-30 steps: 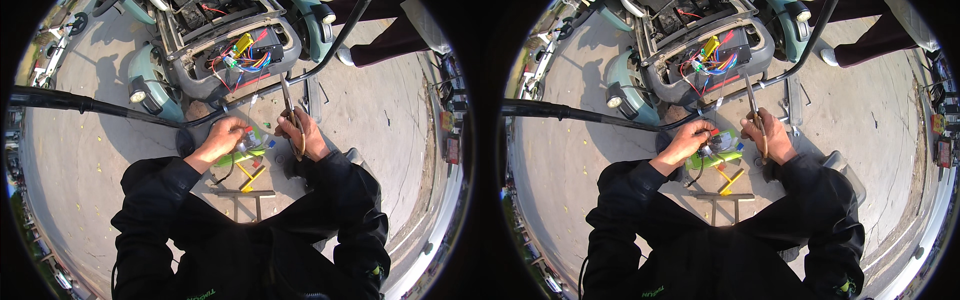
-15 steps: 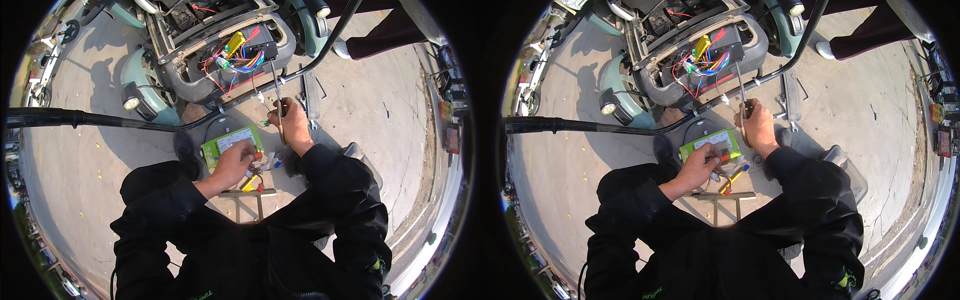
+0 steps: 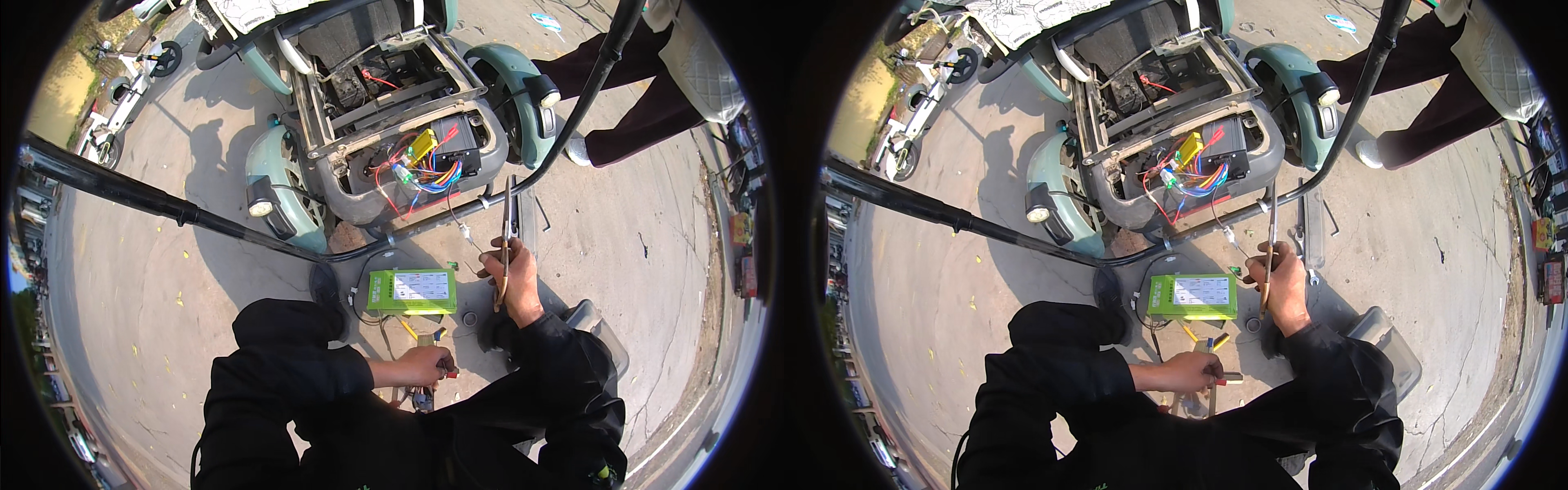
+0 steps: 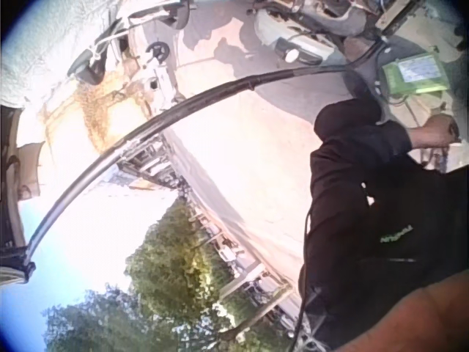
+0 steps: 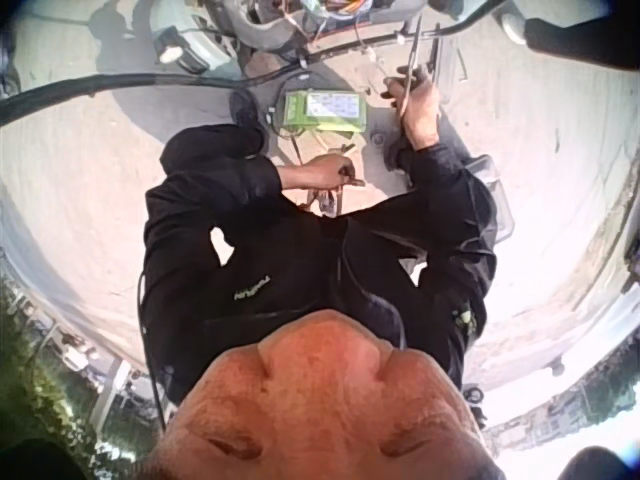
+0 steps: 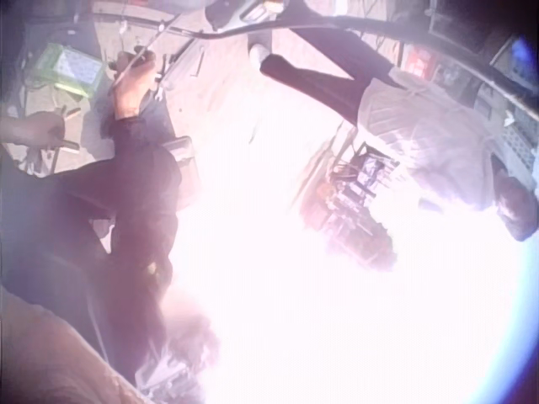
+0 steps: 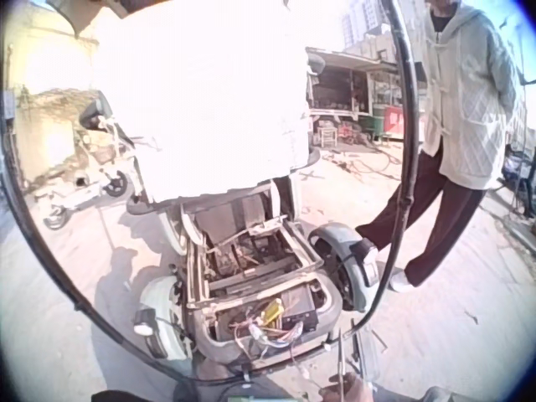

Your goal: The person repairs the wiring of a teal electric scooter by stripping, twisting, and taping wires, then testing the throttle. They use pliers and electrical tape to connect and insulate the wires, and briefly test the scooter's response before continuing the repair.

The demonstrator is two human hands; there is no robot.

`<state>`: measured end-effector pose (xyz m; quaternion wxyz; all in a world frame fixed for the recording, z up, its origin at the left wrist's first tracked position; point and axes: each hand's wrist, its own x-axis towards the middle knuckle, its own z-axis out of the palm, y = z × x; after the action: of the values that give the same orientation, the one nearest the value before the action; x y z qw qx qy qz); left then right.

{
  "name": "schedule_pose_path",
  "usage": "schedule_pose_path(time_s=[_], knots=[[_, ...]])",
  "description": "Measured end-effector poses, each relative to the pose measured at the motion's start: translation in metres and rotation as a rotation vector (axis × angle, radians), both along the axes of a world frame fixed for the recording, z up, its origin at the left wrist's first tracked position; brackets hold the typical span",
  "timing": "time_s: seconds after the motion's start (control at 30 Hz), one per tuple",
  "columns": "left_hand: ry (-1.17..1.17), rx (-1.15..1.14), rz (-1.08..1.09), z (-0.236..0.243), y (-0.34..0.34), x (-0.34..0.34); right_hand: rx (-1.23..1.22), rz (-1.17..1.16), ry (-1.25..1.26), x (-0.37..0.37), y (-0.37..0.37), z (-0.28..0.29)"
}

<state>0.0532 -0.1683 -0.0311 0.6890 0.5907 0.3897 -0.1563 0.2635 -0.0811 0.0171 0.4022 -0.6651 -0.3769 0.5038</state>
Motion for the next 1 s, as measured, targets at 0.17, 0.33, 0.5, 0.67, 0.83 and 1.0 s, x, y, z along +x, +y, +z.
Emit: schedule_pose_path(time_s=[0.17,0.33,0.5,0.67,0.83,1.0], knots=[[-0.017,0.22,-0.105,-0.018,0.003,-0.002,0.038,0.012,0.005,-0.008,0.001,0.003],[0.051,0.336,-0.061,-0.069,0.003,-0.017,0.065,0.037,0.088,-0.013,-0.002,0.003],[0.141,0.791,-0.077,-0.049,0.033,-0.014,0.102,0.092,0.004,-0.013,-0.006,-0.009],[-0.3,1.37,0.326,0.033,0.087,0.009,0.128,0.083,0.126,-0.013,-0.01,-0.013],[-0.382,1.169,0.285,0.06,0.125,0.017,0.178,0.061,0.289,-0.021,-0.005,0.006],[-0.434,1.167,0.318,0.062,0.135,0.021,0.105,0.001,0.262,0.0,0.0,0.03]])
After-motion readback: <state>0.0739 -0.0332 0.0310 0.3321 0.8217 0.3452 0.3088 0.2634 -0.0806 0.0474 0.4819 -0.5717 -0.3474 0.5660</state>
